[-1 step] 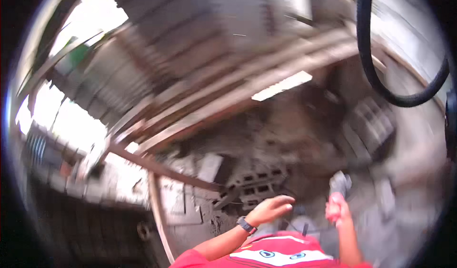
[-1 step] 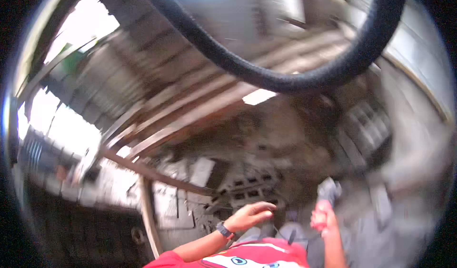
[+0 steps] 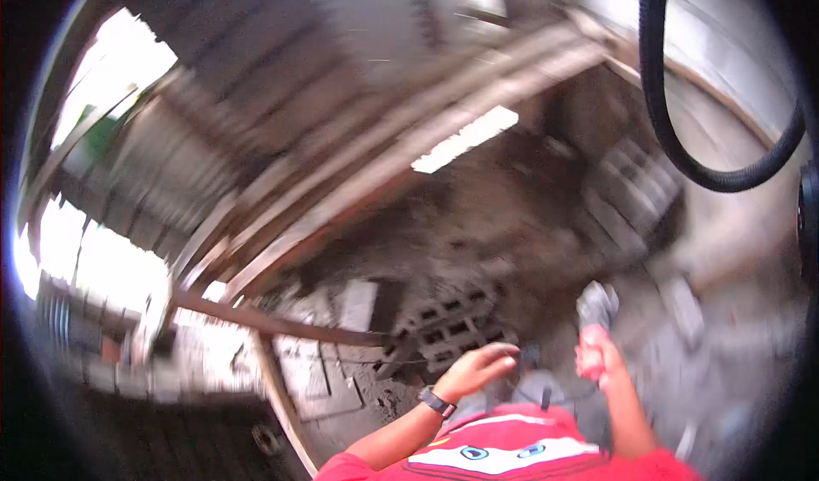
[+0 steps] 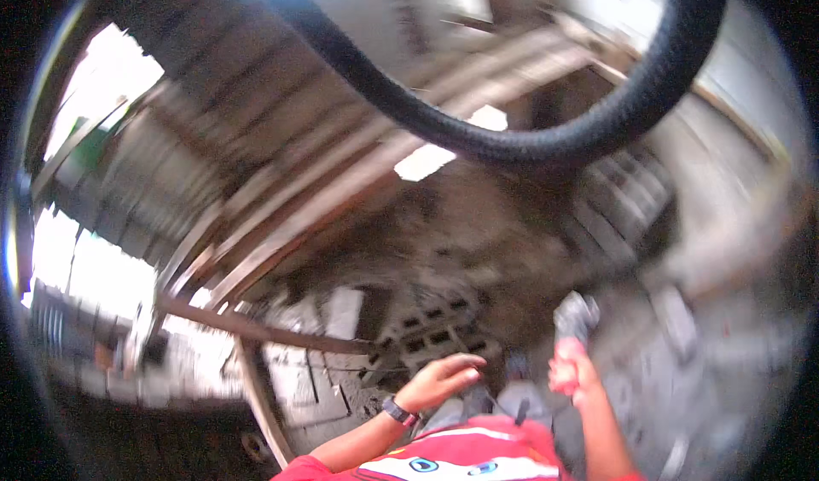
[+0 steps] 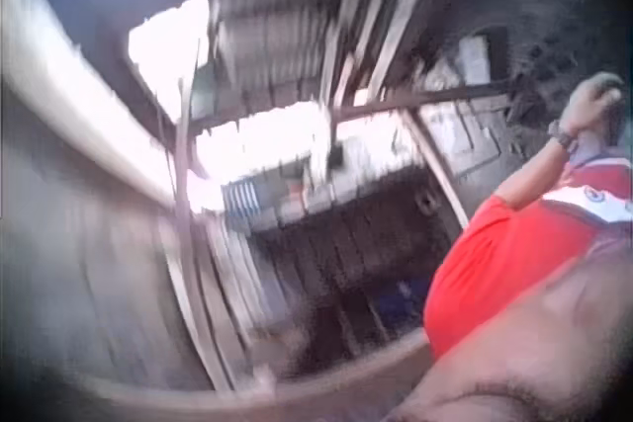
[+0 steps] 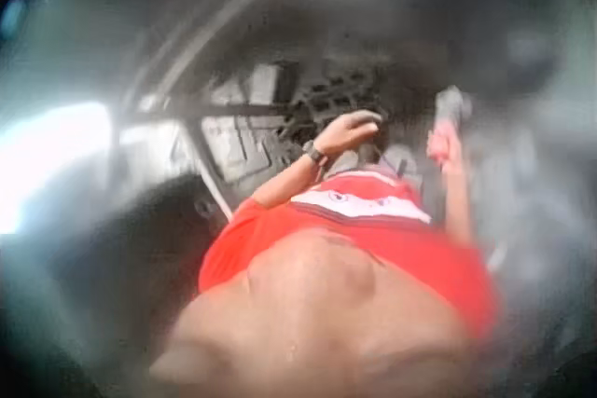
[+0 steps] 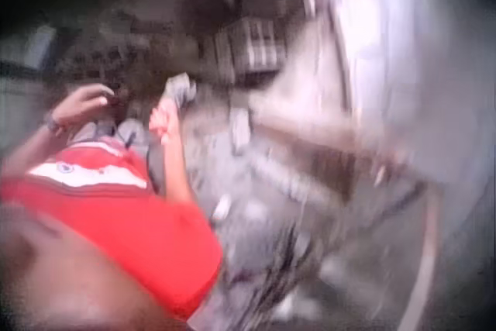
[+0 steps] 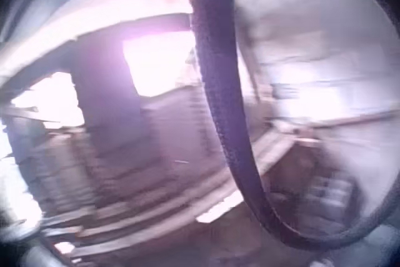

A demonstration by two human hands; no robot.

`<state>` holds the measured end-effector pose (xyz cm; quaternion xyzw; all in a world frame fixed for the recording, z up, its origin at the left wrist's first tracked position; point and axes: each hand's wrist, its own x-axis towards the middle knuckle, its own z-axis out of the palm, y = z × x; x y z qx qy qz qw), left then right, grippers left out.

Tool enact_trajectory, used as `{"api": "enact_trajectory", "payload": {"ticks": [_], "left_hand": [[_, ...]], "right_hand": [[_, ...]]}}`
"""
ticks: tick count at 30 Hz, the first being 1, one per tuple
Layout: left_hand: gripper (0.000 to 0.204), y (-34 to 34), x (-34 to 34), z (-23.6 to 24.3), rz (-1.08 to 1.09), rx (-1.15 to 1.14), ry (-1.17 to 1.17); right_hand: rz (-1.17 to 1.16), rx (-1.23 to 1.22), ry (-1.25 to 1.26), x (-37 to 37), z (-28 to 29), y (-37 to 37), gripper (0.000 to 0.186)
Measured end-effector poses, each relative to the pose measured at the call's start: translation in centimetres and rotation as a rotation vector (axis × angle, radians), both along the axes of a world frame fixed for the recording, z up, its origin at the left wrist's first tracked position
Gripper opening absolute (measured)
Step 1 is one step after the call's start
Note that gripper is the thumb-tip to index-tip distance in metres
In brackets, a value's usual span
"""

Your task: The person uses an angle grinder to cut a concrete block, handles a long metal rod, and then uses a shovel to mix and move wet concrete to a person building a wall.

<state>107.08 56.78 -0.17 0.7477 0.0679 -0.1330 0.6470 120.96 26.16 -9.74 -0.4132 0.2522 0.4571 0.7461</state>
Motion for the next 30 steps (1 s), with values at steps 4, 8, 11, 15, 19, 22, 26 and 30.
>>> {"api": "enact_trajectory", "payload": {"ticks": [4, 8, 11, 15, 19, 22, 26, 30], "left_hand": [[0.043, -4.5, 1.0, -3.9, -0.319, -0.232, 0.194], [0.054, -13.1, -0.1, -6.5, -0.576, -0.350, 0.177], [0.070, -18.3, -2.1, -8.1, -0.690, -0.433, 0.324], [0.061, -22.4, -4.5, -8.2, -0.737, -0.462, 0.469], [0.053, -26.8, -8.4, -6.6, -0.735, -0.476, 0.492], [0.051, -31.3, -12.1, -6.9, -0.647, -0.520, 0.520], [0.048, -37.6, -16.3, -6.5, -0.605, -0.558, 0.562], [0.058, -42.9, -21.3, -7.7, -0.560, -0.659, 0.700]], "right_hand": [[0.019, -0.189, -0.113, -5.9, 5.3, -3.2, 0.025], [-0.062, -0.227, -0.161, -13.9, 6.9, -7.9, 0.017], [-0.146, -0.250, -0.221, -20.1, 8.2, -10.2, 0.017], [-0.240, -0.259, -0.245, -26.2, 9.8, -12.0, 0.022], [-0.277, -0.215, -0.237, -31.4, 8.8, -15.4, 0.029], [-0.375, -0.135, -0.227, -35.1, 8.6, -18.5, 0.034], [-0.434, -0.049, -0.166, -40.0, 7.5, -23.5, 0.040], [-0.465, 0.025, -0.215, -44.8, 6.4, -28.7, 0.046]]}}
